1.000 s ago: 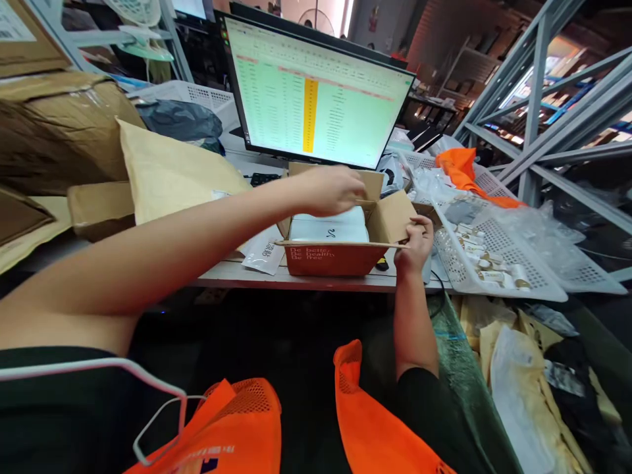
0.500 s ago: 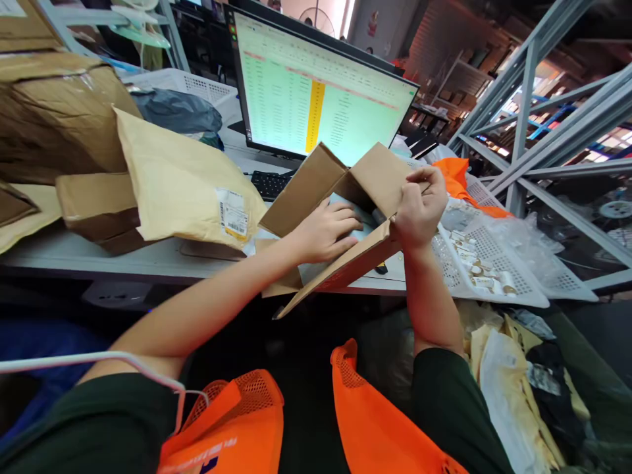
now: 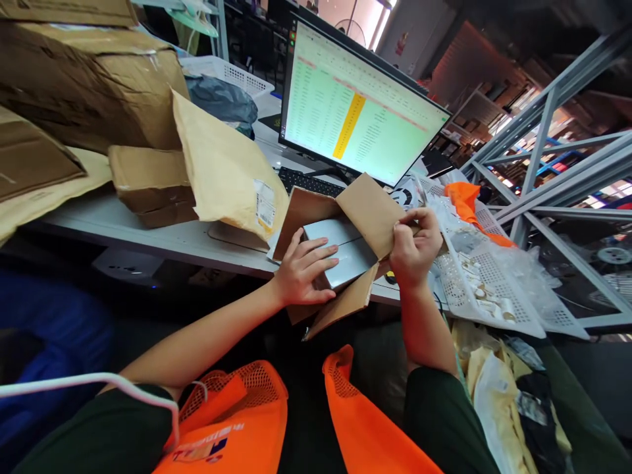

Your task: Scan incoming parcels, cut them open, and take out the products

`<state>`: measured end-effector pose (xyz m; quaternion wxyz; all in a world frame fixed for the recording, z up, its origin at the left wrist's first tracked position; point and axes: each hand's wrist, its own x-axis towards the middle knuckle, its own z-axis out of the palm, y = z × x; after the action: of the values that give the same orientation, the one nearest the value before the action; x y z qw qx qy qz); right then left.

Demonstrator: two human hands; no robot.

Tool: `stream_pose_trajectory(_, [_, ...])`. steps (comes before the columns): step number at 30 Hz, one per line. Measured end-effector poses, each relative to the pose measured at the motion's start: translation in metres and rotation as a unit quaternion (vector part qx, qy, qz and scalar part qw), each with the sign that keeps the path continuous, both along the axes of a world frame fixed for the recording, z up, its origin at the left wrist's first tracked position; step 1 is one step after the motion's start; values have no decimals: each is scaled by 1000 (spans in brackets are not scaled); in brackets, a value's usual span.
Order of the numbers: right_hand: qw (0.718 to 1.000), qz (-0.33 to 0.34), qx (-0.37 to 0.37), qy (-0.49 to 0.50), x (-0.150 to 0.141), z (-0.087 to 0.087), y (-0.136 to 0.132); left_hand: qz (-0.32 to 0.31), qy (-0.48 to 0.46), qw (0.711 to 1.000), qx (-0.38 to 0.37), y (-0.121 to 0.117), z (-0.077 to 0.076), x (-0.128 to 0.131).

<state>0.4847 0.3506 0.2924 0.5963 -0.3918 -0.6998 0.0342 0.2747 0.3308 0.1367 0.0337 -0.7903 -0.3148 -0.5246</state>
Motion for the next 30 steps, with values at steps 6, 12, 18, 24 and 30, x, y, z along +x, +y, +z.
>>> stream_pose_trajectory(6, [1000,-15,14,-7,-3,-5,-5,36,-50,995,77,-21,-17,-7])
stream_pose_trajectory(12, [998,45,30,-20,-7,-13,-13,55,-104,993,-20,-17,-23,-2])
stream_pose_trajectory(18, [990,37,59,119,38,-73,-3,46,-87,993,-70,-15,-25,2])
stream_pose_trajectory(24, [980,85,-31,176,74,-117,28,25,-147,989,16,1,-8,11])
stream_pose_trajectory(30, [973,37,65,220,89,-126,26,-59,-66,996,-6,24,77,16])
